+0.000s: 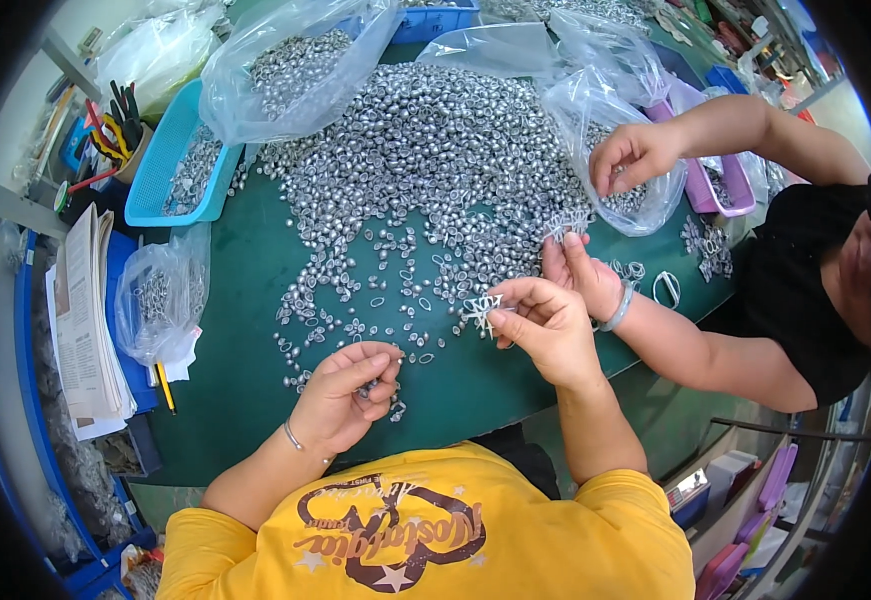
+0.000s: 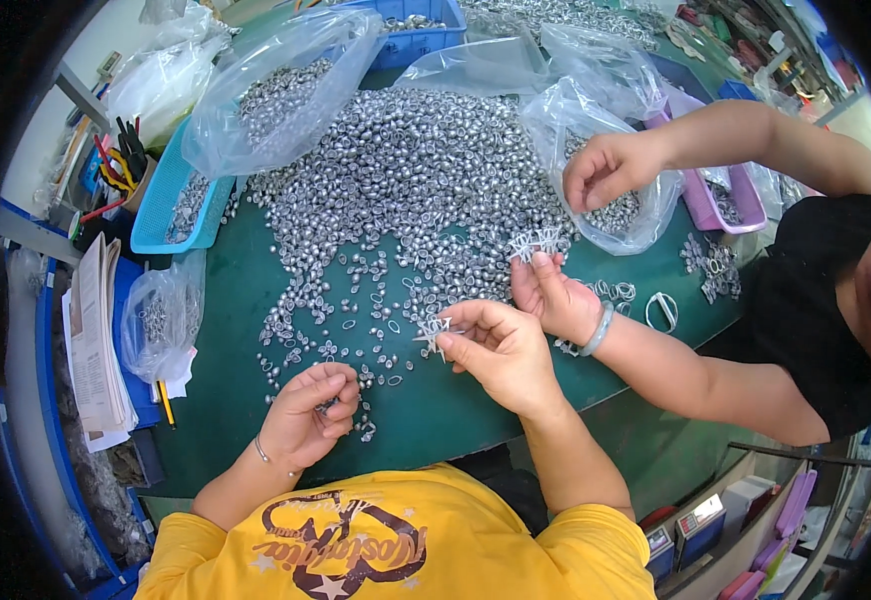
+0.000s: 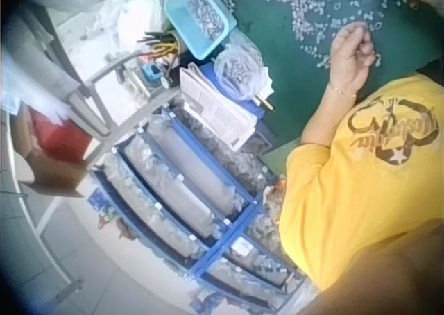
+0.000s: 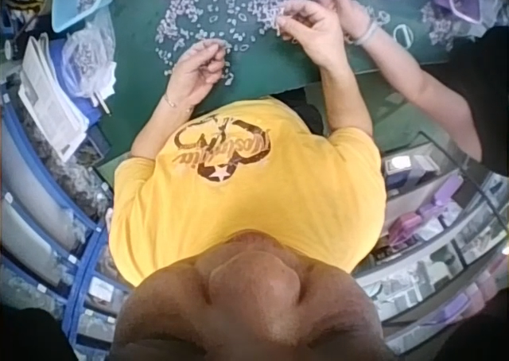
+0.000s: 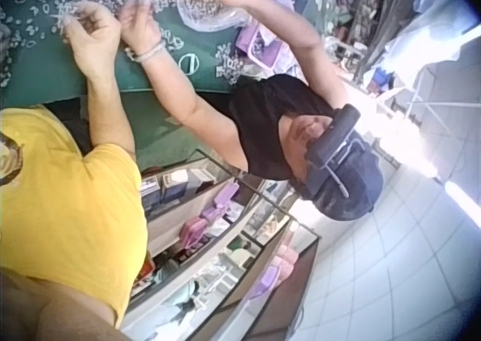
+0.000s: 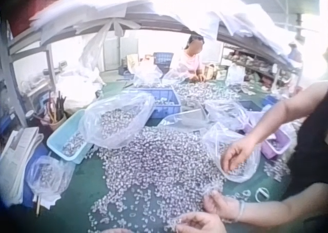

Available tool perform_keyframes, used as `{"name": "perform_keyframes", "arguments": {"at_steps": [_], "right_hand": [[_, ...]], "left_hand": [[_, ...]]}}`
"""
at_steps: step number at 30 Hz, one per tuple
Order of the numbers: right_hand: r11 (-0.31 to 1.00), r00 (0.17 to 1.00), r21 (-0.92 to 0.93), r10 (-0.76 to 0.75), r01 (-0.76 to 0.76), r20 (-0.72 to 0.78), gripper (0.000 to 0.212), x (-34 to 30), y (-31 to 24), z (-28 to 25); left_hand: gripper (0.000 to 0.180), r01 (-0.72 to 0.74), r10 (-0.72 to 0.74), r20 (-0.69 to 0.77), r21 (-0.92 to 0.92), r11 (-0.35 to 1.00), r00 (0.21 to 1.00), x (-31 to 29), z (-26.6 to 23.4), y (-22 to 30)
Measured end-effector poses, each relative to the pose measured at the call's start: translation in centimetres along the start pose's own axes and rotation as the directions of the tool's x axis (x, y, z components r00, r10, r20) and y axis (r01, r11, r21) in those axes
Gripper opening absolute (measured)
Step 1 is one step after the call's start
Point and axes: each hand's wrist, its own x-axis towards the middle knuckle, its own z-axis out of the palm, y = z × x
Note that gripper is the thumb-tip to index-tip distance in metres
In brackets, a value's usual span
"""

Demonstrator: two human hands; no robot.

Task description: The person sorts small metal components on a workbench by hand, picking them up from a pile and placing them into containers.

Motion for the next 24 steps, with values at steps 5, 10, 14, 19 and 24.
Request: {"name": "perform_keyframes", "arguments": {"at_steps": [5,10,14,19,24], "right_hand": [[1.0,1.0,0.03,0.003,-0.003,0.009,0.02,0.0,-0.2,-0.2],[0.984,0.974,-0.069,-0.171,0.162,-0.151,0.019,0.2,-1.2,-2.6],[0.923,0.789,-0.203,-0.385,0.328,-0.479,0.019,0.7,-2.9,-6.6],[0.914,0.721,-0.265,-0.404,0.306,-0.563,0.02,1.4,-2.4,-9.6],[0.896,0.751,-0.33,-0.434,0.298,-0.498,0.017,2.9,-1.7,-8.8]], "left_hand": [[0.011,0.004,-0.004,-0.012,0.001,1.0,1.0,0.0,0.2,0.0],[0.012,0.019,-0.018,0.011,-0.057,0.998,1.0,-0.4,-0.3,0.2],[0.011,-0.029,0.028,-0.018,-0.033,0.999,0.999,-0.7,-0.4,0.2],[0.01,-0.021,0.022,0.002,-0.057,0.998,1.0,-0.8,-0.7,-0.2],[0.018,-0.05,0.06,0.064,-0.149,0.987,0.996,-1.2,-1.8,-0.7]]}}
